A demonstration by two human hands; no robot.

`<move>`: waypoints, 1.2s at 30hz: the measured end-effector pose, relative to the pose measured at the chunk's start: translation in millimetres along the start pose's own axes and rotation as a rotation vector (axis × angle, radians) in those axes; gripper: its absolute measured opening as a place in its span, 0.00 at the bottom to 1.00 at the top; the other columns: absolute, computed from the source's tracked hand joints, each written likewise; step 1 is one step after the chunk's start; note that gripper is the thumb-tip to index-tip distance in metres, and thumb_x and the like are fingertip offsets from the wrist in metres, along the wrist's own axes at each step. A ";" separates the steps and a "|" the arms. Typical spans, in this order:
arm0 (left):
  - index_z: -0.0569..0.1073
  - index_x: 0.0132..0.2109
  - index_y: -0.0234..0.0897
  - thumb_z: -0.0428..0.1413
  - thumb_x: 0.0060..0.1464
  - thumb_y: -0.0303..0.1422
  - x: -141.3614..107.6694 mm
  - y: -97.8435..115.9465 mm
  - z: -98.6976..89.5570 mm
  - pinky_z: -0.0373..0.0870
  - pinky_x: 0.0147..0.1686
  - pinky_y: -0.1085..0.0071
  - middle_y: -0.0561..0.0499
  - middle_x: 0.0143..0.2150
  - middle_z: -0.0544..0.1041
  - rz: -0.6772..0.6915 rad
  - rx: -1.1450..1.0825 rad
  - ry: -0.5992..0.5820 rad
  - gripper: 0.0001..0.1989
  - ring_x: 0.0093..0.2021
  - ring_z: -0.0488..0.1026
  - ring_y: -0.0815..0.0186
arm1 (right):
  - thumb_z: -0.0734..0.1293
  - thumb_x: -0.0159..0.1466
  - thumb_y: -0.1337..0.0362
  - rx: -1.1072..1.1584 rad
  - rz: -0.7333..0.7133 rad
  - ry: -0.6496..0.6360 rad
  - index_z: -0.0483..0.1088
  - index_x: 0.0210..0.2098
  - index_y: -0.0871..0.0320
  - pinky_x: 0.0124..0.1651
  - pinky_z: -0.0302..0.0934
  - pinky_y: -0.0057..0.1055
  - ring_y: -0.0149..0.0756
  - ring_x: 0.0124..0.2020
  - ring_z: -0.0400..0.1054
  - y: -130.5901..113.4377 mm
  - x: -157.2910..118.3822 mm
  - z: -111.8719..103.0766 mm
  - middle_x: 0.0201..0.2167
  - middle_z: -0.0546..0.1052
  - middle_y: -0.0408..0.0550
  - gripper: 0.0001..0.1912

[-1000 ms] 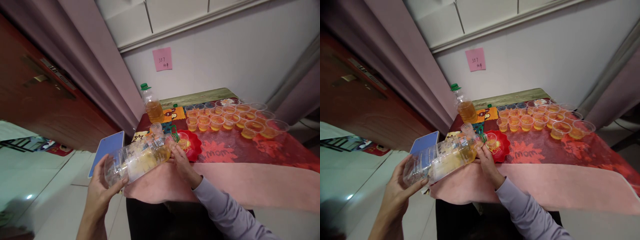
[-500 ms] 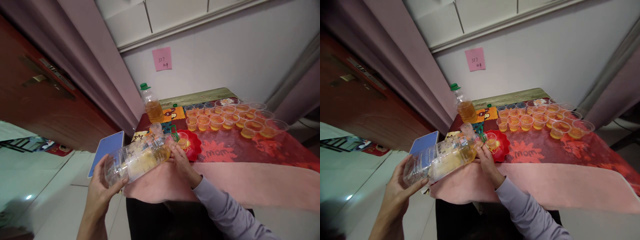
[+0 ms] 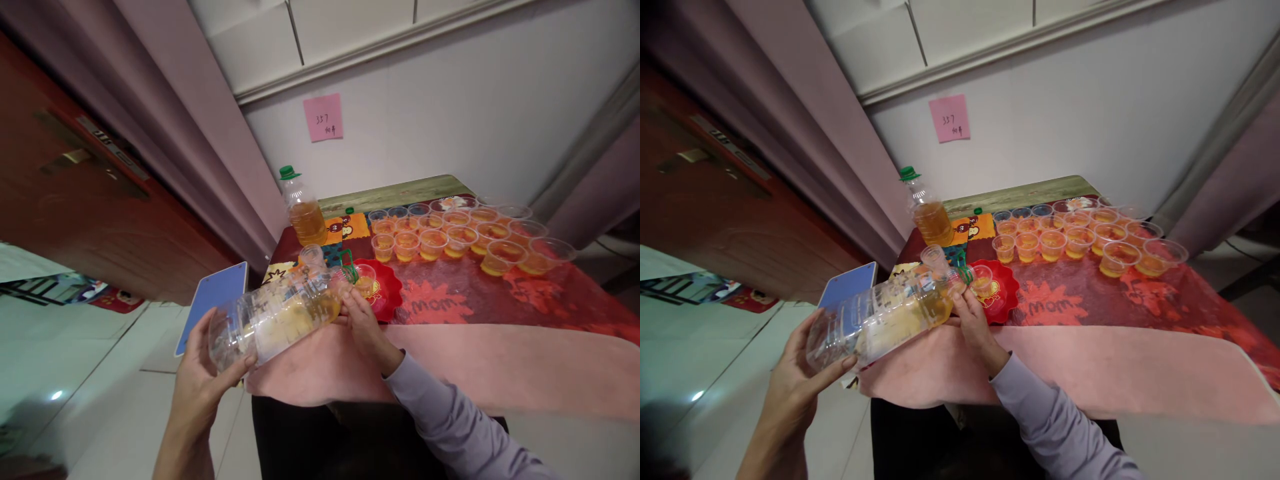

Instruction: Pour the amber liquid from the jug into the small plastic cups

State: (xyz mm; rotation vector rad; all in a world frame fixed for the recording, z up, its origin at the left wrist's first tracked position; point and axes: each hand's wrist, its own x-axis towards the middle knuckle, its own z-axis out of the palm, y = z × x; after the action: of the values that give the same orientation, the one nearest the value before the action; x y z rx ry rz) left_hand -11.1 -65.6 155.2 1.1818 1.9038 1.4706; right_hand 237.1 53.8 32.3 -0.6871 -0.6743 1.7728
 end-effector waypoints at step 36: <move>0.67 0.77 0.44 0.85 0.27 0.42 -4.1 -106.8 34.4 0.66 0.77 0.40 0.34 0.78 0.72 -0.005 -0.220 -0.170 0.69 0.80 0.66 0.31 | 0.83 0.60 0.39 -0.288 -0.238 -0.022 0.81 0.56 0.51 0.53 0.83 0.46 0.52 0.55 0.84 -49.1 -3.2 10.4 0.57 0.88 0.53 0.33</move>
State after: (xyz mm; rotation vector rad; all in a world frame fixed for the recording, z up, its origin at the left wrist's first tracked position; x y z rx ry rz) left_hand -19.7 -56.9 43.6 1.1584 1.5878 1.4822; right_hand 261.3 63.0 75.4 -0.7466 -0.9972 1.4813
